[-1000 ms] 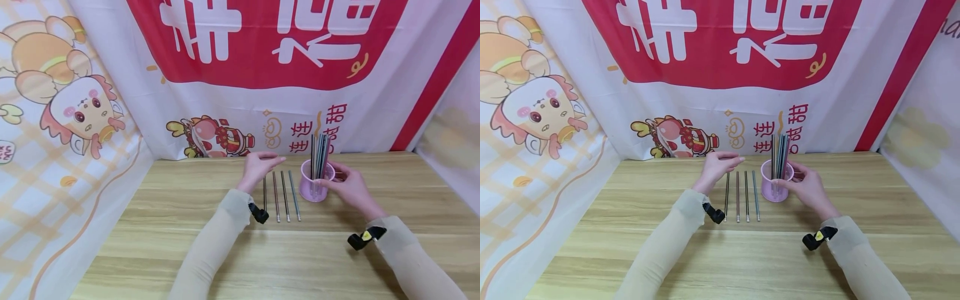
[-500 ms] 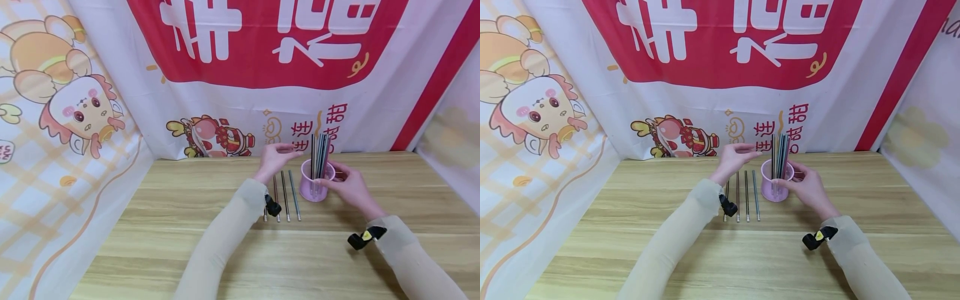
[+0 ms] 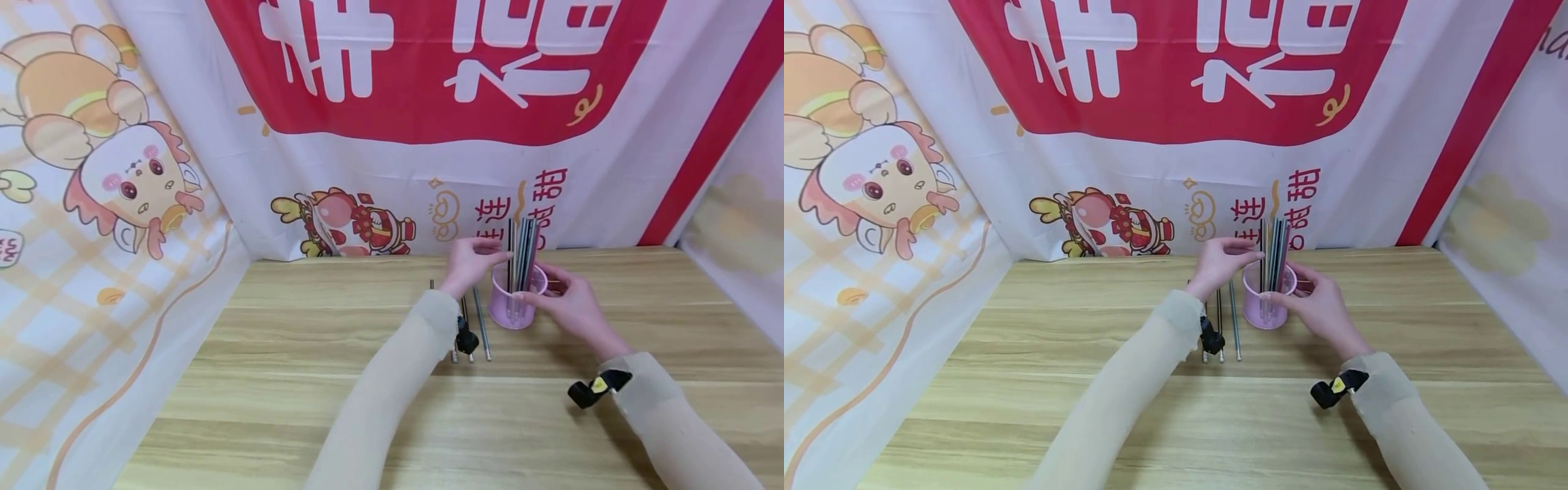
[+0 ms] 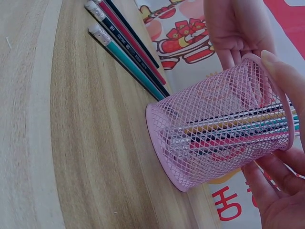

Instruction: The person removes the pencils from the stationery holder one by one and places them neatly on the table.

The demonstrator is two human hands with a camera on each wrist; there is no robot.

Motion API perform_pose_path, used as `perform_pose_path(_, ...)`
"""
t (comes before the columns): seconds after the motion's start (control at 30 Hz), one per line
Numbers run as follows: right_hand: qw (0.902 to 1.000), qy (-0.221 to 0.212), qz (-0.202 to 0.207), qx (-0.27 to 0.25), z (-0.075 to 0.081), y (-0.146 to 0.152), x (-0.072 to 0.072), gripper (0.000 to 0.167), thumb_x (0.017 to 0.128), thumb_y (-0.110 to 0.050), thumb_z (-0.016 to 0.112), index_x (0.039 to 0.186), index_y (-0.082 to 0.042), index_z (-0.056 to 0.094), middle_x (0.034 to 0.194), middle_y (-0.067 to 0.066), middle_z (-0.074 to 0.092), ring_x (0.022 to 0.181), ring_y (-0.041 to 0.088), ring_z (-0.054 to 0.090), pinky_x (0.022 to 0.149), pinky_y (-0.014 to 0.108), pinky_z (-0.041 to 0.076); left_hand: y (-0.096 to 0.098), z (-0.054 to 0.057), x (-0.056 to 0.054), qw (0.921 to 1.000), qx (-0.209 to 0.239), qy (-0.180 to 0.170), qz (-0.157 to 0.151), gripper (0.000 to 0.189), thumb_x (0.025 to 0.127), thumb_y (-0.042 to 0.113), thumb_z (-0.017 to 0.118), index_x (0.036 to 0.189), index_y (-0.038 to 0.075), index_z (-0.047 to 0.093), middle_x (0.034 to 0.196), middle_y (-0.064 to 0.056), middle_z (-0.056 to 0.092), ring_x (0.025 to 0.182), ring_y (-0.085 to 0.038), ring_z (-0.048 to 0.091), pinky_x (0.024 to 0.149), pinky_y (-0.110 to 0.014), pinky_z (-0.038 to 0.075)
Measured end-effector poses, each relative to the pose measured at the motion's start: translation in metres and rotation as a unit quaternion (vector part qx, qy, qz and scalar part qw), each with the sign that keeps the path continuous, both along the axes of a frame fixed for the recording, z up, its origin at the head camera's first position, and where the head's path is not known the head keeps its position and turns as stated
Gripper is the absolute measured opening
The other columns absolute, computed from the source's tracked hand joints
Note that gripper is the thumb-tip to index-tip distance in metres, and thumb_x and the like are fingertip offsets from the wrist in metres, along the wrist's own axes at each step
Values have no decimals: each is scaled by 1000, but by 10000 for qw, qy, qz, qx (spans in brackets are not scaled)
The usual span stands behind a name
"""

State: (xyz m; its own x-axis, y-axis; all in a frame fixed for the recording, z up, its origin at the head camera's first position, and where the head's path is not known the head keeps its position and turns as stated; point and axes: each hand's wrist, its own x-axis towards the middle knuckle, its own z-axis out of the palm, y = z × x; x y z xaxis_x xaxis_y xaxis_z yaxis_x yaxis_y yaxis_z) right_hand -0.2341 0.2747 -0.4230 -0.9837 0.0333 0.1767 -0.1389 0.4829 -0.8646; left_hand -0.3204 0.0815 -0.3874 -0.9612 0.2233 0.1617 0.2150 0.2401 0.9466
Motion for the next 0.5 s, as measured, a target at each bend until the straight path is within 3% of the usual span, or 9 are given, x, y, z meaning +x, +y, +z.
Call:
perform_pose_path(0.3,10000,-32,-32,45,-1,0,-1,88,84,-45,84,153,-8,45,138,22,59,117,35,61,84,12,51,6,-12,2,9994,-305,1,159,30,83,28,87,109,15,79,105,8,75,88,-1,67,78,-16,56)
perform_pose_path(0.5,9999,-80,-67,64,-1,0,-2,89,84,-46,84,153,-8,44,137,21,59,116,34,61,84,13,52,7,-14,2,9995,-294,-27,119,29,84,27,86,109,14,79,102,9,76,88,-1,67,78,-17,56)
